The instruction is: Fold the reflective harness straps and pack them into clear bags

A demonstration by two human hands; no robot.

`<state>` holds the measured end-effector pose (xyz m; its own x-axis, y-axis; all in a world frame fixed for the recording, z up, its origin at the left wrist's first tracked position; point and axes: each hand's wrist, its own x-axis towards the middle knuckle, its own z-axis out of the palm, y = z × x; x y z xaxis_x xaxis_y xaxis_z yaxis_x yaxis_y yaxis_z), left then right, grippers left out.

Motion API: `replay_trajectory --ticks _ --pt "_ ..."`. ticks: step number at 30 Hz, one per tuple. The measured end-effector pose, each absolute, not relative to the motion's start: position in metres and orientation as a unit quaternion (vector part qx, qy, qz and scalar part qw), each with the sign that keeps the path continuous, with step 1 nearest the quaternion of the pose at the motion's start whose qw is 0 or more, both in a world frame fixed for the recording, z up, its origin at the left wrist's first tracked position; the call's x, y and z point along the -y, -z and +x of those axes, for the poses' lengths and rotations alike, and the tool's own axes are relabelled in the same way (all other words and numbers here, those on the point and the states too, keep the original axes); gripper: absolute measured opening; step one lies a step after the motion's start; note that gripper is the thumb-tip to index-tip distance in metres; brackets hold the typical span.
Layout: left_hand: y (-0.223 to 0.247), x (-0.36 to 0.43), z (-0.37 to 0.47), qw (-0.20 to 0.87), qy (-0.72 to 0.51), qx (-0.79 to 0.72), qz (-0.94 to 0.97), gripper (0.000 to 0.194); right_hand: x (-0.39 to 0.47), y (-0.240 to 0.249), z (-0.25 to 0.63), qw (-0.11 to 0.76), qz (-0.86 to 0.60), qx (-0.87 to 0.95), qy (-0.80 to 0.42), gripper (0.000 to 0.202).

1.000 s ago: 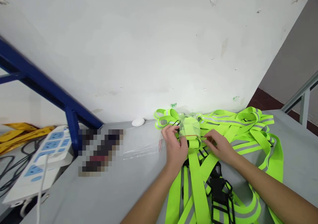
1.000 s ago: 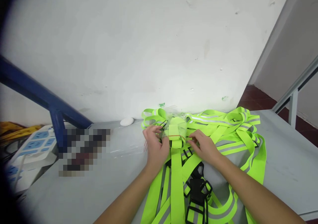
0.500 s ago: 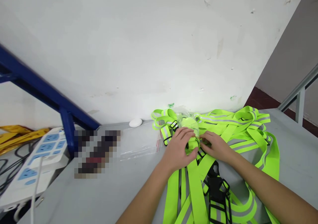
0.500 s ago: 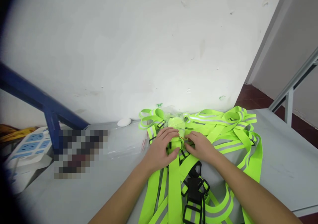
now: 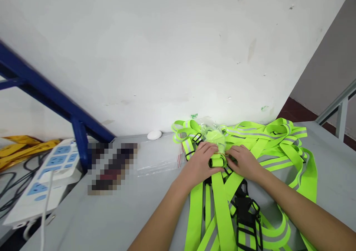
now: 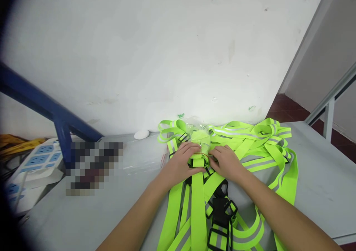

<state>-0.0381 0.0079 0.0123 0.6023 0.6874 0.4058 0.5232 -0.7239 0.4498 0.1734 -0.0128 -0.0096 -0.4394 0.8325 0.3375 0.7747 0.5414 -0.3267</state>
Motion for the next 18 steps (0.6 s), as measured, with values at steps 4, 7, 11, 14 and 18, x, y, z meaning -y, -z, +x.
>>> replay_trajectory --ticks 4,7,11,14,18 --pt "-0.011 -0.006 -0.037 0.140 -0.308 -0.342 0.876 0.043 0.016 0.007 0.176 0.224 -0.465 0.853 -0.075 0.020" --pt "-0.010 -0.005 -0.035 0.135 -0.323 -0.349 0.869 0.035 0.017 0.007 0.175 0.214 -0.475 0.849 -0.086 0.021" --pt "-0.008 -0.004 -0.030 0.113 -0.357 -0.345 0.861 0.027 0.017 0.009 0.173 0.213 -0.487 0.844 -0.072 0.011" --pt "-0.007 -0.004 -0.027 0.104 -0.379 -0.337 0.856 0.025 0.017 0.009 0.171 0.233 -0.493 0.836 -0.058 0.007" --pt "-0.006 -0.003 -0.026 0.098 -0.383 -0.327 0.859 0.026 0.018 0.009 0.169 0.254 -0.508 0.822 -0.033 0.012"
